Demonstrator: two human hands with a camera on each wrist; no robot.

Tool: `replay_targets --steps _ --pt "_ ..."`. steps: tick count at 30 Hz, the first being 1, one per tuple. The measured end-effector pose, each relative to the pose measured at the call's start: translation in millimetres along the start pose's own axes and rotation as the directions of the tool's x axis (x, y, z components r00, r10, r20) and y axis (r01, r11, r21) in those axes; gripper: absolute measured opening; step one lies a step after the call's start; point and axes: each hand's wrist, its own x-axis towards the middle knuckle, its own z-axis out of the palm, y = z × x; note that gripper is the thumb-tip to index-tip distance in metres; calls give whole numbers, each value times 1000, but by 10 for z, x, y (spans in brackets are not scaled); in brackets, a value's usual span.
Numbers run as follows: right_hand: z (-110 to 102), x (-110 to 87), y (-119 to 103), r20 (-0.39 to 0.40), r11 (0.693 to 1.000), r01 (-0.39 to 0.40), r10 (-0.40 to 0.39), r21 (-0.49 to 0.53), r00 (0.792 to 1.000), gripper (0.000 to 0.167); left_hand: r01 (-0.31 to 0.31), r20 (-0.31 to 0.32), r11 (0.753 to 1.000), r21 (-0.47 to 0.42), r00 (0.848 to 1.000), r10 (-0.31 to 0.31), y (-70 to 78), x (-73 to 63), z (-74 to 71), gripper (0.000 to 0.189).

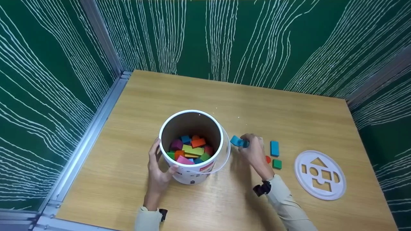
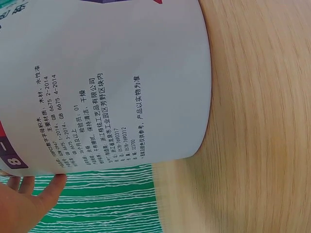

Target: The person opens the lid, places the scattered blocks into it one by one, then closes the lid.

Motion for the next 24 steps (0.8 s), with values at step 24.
replay_targets --steps 24 --pt "-312 -38 -242 -53 996 86 -87 -9 995 28 1 -6 1000 0 1000 -1 -114 -20 1 83"
